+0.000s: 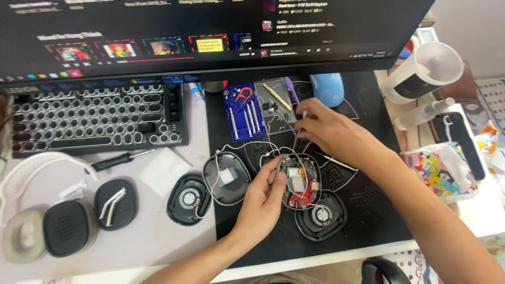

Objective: The person disassembles the ear cup of a pair of headphones by hand and using a small screwdriver, revealing the internal wiring and circuit board. They then separate the speaker component and manipulate small wires near the connection points.

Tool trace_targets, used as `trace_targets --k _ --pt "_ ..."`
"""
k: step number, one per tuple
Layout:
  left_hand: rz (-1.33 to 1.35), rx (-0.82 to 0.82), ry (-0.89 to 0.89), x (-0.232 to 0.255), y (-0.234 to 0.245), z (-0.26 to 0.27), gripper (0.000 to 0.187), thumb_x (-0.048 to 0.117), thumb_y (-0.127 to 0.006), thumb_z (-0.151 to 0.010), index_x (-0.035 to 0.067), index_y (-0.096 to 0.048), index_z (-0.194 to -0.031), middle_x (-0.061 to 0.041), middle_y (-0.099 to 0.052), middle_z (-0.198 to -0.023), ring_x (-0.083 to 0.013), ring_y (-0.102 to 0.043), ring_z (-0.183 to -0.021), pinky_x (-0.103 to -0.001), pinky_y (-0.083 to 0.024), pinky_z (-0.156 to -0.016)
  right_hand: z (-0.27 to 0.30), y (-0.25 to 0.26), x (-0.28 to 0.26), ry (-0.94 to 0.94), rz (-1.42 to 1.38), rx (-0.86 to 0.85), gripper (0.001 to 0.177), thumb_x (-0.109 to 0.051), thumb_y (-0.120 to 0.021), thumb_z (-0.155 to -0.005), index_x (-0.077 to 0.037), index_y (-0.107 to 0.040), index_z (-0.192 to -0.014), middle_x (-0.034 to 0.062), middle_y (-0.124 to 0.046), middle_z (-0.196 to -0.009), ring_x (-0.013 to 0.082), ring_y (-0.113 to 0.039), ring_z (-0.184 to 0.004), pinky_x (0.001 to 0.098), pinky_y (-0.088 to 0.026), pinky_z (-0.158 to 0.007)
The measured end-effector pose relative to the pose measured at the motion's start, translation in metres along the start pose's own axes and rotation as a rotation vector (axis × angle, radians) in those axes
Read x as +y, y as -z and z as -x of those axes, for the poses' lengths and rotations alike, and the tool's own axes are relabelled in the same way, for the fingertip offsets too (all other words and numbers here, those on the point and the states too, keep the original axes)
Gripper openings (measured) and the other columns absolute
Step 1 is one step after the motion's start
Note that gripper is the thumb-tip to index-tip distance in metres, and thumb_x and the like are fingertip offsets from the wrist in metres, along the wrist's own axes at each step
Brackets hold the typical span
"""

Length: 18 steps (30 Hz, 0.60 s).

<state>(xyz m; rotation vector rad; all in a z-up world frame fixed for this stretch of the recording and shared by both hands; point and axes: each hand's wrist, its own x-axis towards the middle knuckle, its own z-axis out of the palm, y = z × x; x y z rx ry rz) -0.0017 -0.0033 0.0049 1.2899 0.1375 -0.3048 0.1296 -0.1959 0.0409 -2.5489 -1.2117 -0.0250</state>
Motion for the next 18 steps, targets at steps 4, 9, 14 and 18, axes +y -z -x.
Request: trace_targets --k 4,9,14,18 --pt "-0.017 -0.001 -0.061 -0.005 0.001 -0.001 0.047 0.019 -0.048 -0.104 0.004 -0.048 -0.148 -0.009 -0.067 -0.14 -0.0106 -0.061 -0.125 -0.024 -0.043 -0.109 -0.018 -0.003 -0.002 0.183 -0.081 -0.011 0.01 0.007 -0.065 -0.092 0.005 -0.065 -0.102 0.0209 -0.043 -0.132 0.0334 -0.064 -0.11 0.0445 -0.057 -0.09" --pt "-0.037 -0.008 -0.01 -0.001 0.004 -0.002 0.046 0.018 -0.047 -0.104 0.006 -0.05 -0.148 -0.004 -0.071 -0.132 -0.0058 -0.062 -0.11 -0.02 -0.045 -0.099 -0.034 -0.012 -0.01 0.186 -0.067 -0.04 0.006 -0.005 -0.058 -0.101 -0.002 -0.062 -0.098 0.0132 -0.045 -0.133 0.0296 -0.061 -0.089 0.0428 -0.053 -0.075" --pt "-0.013 -0.031 -0.022 0.005 0.004 -0.001 0.044 0.017 -0.046 -0.105 0.007 -0.051 -0.147 -0.005 -0.07 -0.129 -0.0077 -0.062 -0.113 -0.021 -0.045 -0.101 -0.037 -0.015 -0.004 0.276 0.027 -0.025 0.013 -0.003 -0.063 -0.094 -0.008 -0.068 -0.105 0.0164 -0.05 -0.141 0.0299 -0.061 -0.116 0.0468 -0.049 -0.09" --pt "0.015 -0.029 -0.025 -0.002 0.005 -0.002 0.043 0.016 -0.046 -0.105 0.007 -0.051 -0.148 -0.004 -0.07 -0.13 -0.0067 -0.062 -0.109 -0.02 -0.046 -0.098 -0.006 0.004 -0.008 0.143 -0.092 0.194 0.023 0.003 -0.057 -0.099 -0.009 -0.068 -0.115 0.0149 -0.06 -0.128 0.0338 -0.059 -0.12 0.048 -0.046 -0.103"
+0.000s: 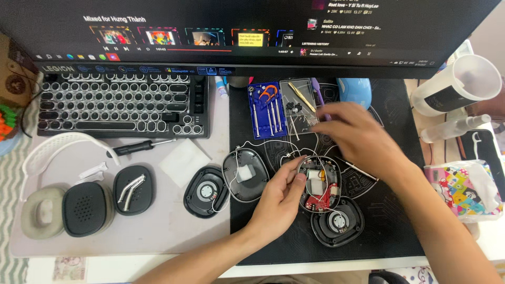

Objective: The person disassembles the ear cup of a pair of headphones by hand and using a small screwdriver, revealing the internal wiring and circuit board. They then separate the speaker component and manipulate small wires near the connection points.

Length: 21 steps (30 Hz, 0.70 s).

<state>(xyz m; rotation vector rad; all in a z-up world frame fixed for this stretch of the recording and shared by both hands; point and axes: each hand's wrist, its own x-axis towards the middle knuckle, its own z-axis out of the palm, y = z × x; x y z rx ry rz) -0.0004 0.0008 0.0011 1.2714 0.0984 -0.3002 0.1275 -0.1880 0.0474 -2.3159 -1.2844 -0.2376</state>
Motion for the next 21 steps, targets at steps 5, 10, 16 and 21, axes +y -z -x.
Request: trace_targets --k 5,10,16,21 --pt "-0.054 0.026 0.04 0.008 0.002 0.003 0.046 0.021 -0.044 -0.106 0.01 -0.048 -0.15 -0.003 -0.067 -0.125 -0.0085 -0.059 -0.109 -0.023 -0.045 -0.098 0.058 0.016 -0.039 -0.576 0.02 0.02 0.015 -0.019 -0.075 -0.091 -0.009 -0.076 -0.103 0.0066 -0.065 -0.102 0.0204 -0.065 -0.089 0.0342 -0.05 -0.085" --pt "-0.146 0.042 0.102 0.015 0.001 0.004 0.047 0.027 -0.043 -0.107 0.016 -0.049 -0.152 0.003 -0.059 -0.09 -0.0062 -0.051 -0.081 -0.023 -0.043 -0.081 0.101 -0.006 -0.042 -0.666 0.006 0.089 0.006 -0.013 -0.074 -0.094 -0.009 -0.076 -0.098 0.0048 -0.068 -0.1 0.0174 -0.062 -0.078 0.0295 -0.05 -0.076" --pt "-0.042 -0.02 -0.062 0.014 0.001 0.002 0.046 0.021 -0.039 -0.107 0.008 -0.041 -0.151 -0.01 -0.06 -0.145 -0.0151 -0.057 -0.134 -0.028 -0.039 -0.115 0.077 0.021 -0.078 -0.813 -0.069 0.343 0.003 -0.001 -0.07 -0.103 -0.002 -0.07 -0.106 0.0072 -0.073 -0.089 0.014 -0.069 -0.081 0.0262 -0.051 -0.077" --pt "-0.046 0.021 -0.072 0.006 0.002 -0.004 0.047 0.019 -0.043 -0.107 0.01 -0.044 -0.153 -0.003 -0.065 -0.133 -0.0034 -0.054 -0.103 -0.02 -0.039 -0.1 0.043 0.025 -0.067 -0.684 -0.777 0.509 0.013 0.011 -0.074 -0.083 0.003 -0.067 -0.091 0.0128 -0.061 -0.089 0.0137 -0.054 -0.077 0.0196 -0.035 -0.064"
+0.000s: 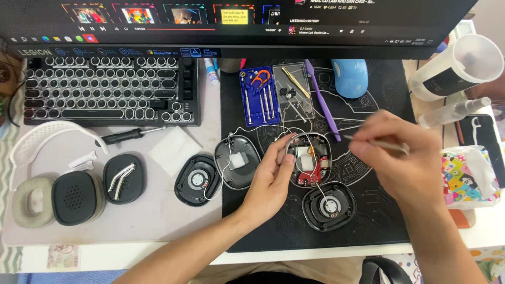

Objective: The person disassembles the ear cup of a pair of headphones by hand and using a small screwdriver, revealing the internal wiring and circuit board. They then separate the speaker component and manipulate small wires near the connection points.

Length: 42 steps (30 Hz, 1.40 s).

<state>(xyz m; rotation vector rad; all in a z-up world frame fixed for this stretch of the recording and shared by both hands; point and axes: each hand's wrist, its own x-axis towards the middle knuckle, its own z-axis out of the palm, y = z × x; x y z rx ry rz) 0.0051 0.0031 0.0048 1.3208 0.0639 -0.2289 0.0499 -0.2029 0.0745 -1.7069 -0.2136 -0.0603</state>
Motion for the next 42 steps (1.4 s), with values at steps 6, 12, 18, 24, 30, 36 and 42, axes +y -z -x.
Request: trace_targets --k 6,12,18,24,30,36,42 --pt "-0.079 0.05 -0.034 -0.001 -0.001 -0.002 0.047 0.022 -0.042 -0.108 0.011 -0.045 -0.153 0.003 -0.061 -0.137 -0.0031 -0.041 -0.078 -0.017 -0.038 -0.082 -0.021 -0.032 -0.01 0.316 0.279 -0.189 0.017 -0.007 -0.061 -0.1 0.006 -0.07 -0.095 0.0184 -0.069 -0.099 0.0212 -0.069 -0.083 0.0262 -0.06 -0.073" --pt "-0.141 0.041 0.03 0.011 -0.002 -0.001 0.047 0.021 -0.041 -0.108 0.013 -0.046 -0.155 0.007 -0.039 -0.077 -0.0051 -0.03 -0.063 -0.022 -0.03 -0.06 -0.018 -0.045 0.01 0.519 0.329 -0.162 0.006 0.014 -0.063 -0.097 0.007 -0.064 -0.098 0.0191 -0.075 -0.096 0.0287 -0.077 -0.094 0.0323 -0.062 -0.089" --pt "-0.112 0.014 -0.032 0.01 -0.002 -0.002 0.047 0.02 -0.041 -0.108 0.008 -0.043 -0.154 -0.003 -0.066 -0.127 -0.004 -0.052 -0.091 -0.02 -0.042 -0.088 -0.019 -0.048 0.02 0.555 0.437 -0.166 0.006 0.011 -0.067 -0.097 0.005 -0.068 -0.097 0.0113 -0.076 -0.092 0.0241 -0.075 -0.087 0.0283 -0.06 -0.083" --pt "-0.088 0.029 -0.029 0.002 -0.002 -0.004 0.046 0.017 -0.042 -0.108 0.008 -0.043 -0.153 -0.002 -0.066 -0.128 -0.0048 -0.052 -0.092 -0.02 -0.043 -0.088 -0.021 -0.049 0.02 0.579 0.456 -0.193 0.006 0.011 -0.068 -0.097 0.006 -0.069 -0.099 0.0136 -0.076 -0.095 0.0245 -0.075 -0.09 0.03 -0.06 -0.087" --pt "-0.079 0.044 -0.004 0.001 -0.003 -0.003 0.05 0.017 -0.044 -0.107 0.006 -0.042 -0.155 0.0 -0.065 -0.119 -0.0037 -0.052 -0.091 -0.019 -0.043 -0.088 -0.019 -0.05 0.014 0.559 0.522 -0.203 0.003 0.005 -0.072 -0.096 0.003 -0.072 -0.098 0.0118 -0.076 -0.097 0.0216 -0.074 -0.092 0.0289 -0.059 -0.087" --pt "-0.04 0.03 -0.02 0.0 -0.005 -0.002 0.053 0.02 -0.047 -0.105 0.008 -0.038 -0.156 -0.011 -0.062 -0.145 -0.0037 -0.055 -0.112 -0.02 -0.041 -0.101 -0.03 -0.039 -0.01 0.389 0.659 -0.406 0.008 -0.009 -0.071 -0.097 0.0 -0.069 -0.098 0.009 -0.072 -0.089 0.0225 -0.067 -0.074 0.0349 -0.051 -0.07" --pt "0.025 0.032 -0.051 -0.008 -0.006 -0.001 0.053 0.015 -0.048 -0.107 0.005 -0.039 -0.158 -0.006 -0.065 -0.124 -0.0012 -0.049 -0.086 -0.017 -0.043 -0.084 -0.047 -0.047 -0.022 -0.022 1.104 -0.63 0.027 -0.029 -0.057 -0.103 -0.011 -0.067 -0.086 0.0086 -0.07 -0.076 0.0383 -0.064 -0.073 0.0501 -0.044 -0.065"
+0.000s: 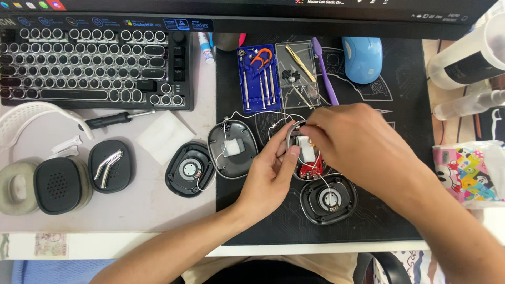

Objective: The person disassembles the ear cup of a pair of headphones by hand and using a small screwdriver, revealing the internal wiring and circuit board. They then separate the speaker component and manipulate small wires near the connection points.

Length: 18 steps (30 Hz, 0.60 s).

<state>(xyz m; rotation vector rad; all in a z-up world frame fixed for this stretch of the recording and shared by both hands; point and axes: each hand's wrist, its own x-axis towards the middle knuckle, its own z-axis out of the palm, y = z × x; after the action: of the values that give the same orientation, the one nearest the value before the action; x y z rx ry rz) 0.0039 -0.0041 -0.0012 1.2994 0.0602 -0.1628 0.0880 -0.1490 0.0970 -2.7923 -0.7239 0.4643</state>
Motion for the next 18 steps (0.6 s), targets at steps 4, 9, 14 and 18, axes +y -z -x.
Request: trace_targets --k 4,9,14,18 --pt "-0.095 0.021 0.008 -0.001 0.002 0.002 0.054 0.02 -0.048 -0.107 0.007 -0.039 -0.159 0.005 -0.036 -0.08 -0.0049 -0.033 -0.067 -0.021 -0.033 -0.061 -0.004 0.008 -0.018 -0.126 0.04 -0.192 0.045 -0.043 -0.044 -0.111 -0.006 -0.059 -0.091 0.0139 -0.067 -0.078 0.0429 -0.063 -0.073 0.0493 -0.045 -0.071" --pt "-0.011 0.011 -0.047 -0.01 0.001 0.001 0.055 0.017 -0.049 -0.106 0.002 -0.038 -0.158 -0.005 -0.066 -0.133 -0.0013 -0.053 -0.102 -0.02 -0.046 -0.095 -0.015 0.002 -0.01 -0.038 0.331 -0.249 0.04 -0.035 -0.05 -0.11 -0.006 -0.065 -0.086 0.022 -0.069 -0.074 0.0533 -0.064 -0.074 0.0529 -0.05 -0.064" --pt "-0.091 0.063 -0.006 -0.007 0.004 0.007 0.057 0.023 -0.05 -0.106 0.005 -0.04 -0.159 0.01 -0.051 -0.096 -0.0035 -0.032 -0.069 -0.02 -0.032 -0.061 -0.012 -0.01 -0.01 0.237 0.434 -0.18 0.025 0.011 -0.059 -0.077 -0.013 -0.064 -0.078 0.003 -0.066 -0.077 0.0338 -0.068 -0.068 0.0478 -0.051 -0.075" --pt "-0.169 0.067 0.016 -0.007 0.005 0.008 0.054 0.022 -0.049 -0.106 0.009 -0.043 -0.158 0.009 -0.03 -0.073 -0.0044 -0.025 -0.061 -0.022 -0.023 -0.051 -0.008 0.0 -0.006 0.73 0.923 0.041 0.021 -0.009 -0.07 -0.096 -0.02 -0.063 -0.08 -0.0041 -0.062 -0.067 0.0196 -0.061 -0.062 0.0357 -0.039 -0.079"
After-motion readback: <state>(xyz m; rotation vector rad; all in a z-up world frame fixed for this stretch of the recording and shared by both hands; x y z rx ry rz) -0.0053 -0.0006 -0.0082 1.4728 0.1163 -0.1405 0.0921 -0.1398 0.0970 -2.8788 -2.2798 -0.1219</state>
